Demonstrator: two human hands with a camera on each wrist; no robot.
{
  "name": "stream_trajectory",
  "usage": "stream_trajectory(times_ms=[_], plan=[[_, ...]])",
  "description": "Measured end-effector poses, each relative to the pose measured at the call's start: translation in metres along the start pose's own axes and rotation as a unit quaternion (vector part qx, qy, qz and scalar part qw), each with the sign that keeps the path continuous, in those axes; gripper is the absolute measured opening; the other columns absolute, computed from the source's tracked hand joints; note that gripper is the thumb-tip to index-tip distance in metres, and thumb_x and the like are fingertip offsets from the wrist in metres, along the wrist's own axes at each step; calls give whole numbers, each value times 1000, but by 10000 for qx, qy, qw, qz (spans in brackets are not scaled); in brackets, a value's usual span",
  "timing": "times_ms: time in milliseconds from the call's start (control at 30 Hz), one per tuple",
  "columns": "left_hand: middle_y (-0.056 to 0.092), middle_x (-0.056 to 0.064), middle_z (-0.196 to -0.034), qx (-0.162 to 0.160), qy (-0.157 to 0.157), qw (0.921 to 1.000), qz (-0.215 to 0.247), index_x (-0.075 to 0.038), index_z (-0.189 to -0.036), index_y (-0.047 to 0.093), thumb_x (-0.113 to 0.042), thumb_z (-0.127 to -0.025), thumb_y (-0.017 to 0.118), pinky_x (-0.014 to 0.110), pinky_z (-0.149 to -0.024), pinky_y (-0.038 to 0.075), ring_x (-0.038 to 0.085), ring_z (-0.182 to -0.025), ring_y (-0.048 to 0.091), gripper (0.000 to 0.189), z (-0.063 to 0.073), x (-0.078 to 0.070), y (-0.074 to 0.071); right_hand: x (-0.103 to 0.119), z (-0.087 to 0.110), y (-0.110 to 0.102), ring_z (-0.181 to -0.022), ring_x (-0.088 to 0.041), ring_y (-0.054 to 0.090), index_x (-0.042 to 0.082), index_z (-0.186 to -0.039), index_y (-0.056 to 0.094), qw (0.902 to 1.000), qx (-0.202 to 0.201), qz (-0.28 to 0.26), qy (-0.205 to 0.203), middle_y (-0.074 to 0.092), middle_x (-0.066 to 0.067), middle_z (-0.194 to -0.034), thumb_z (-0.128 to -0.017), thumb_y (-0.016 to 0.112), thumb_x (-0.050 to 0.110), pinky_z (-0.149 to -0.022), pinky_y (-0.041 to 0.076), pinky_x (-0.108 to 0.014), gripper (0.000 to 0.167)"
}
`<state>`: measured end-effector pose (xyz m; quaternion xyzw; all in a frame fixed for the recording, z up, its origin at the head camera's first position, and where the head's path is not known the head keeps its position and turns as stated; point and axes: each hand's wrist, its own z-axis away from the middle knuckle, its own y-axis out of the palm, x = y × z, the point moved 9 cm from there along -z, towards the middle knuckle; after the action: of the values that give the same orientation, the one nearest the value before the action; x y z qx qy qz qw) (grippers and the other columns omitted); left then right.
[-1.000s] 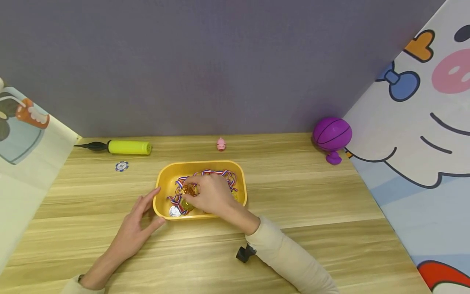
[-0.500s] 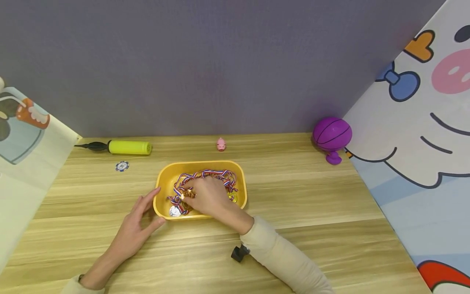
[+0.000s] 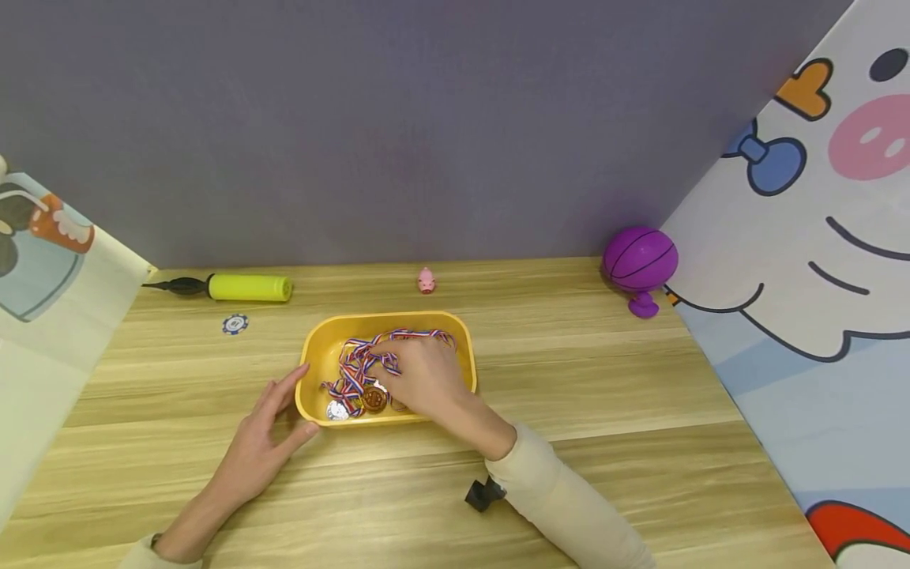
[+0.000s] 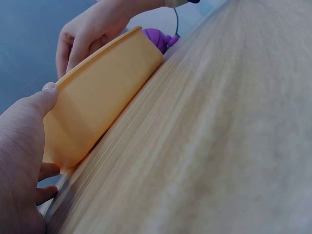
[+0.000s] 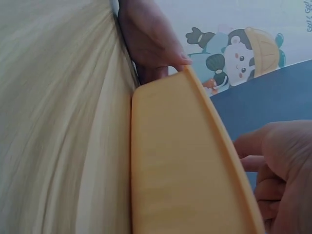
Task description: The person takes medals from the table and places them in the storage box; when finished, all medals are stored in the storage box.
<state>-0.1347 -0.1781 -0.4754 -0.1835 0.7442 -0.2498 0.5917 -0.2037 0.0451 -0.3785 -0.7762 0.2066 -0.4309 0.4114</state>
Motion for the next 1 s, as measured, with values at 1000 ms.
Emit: stream_trajectory(times_ms=[1000], plan=[[46, 13, -174, -326, 367, 9981, 362, -23, -176, 34, -14, -110, 69, 48, -139, 22, 40, -162, 38, 75, -3, -8, -9, -85, 81, -80, -54, 8, 23, 2, -107, 86, 9714, -2132, -1040, -128, 36, 11, -54, -87, 87, -8, -43, 21, -15, 22]])
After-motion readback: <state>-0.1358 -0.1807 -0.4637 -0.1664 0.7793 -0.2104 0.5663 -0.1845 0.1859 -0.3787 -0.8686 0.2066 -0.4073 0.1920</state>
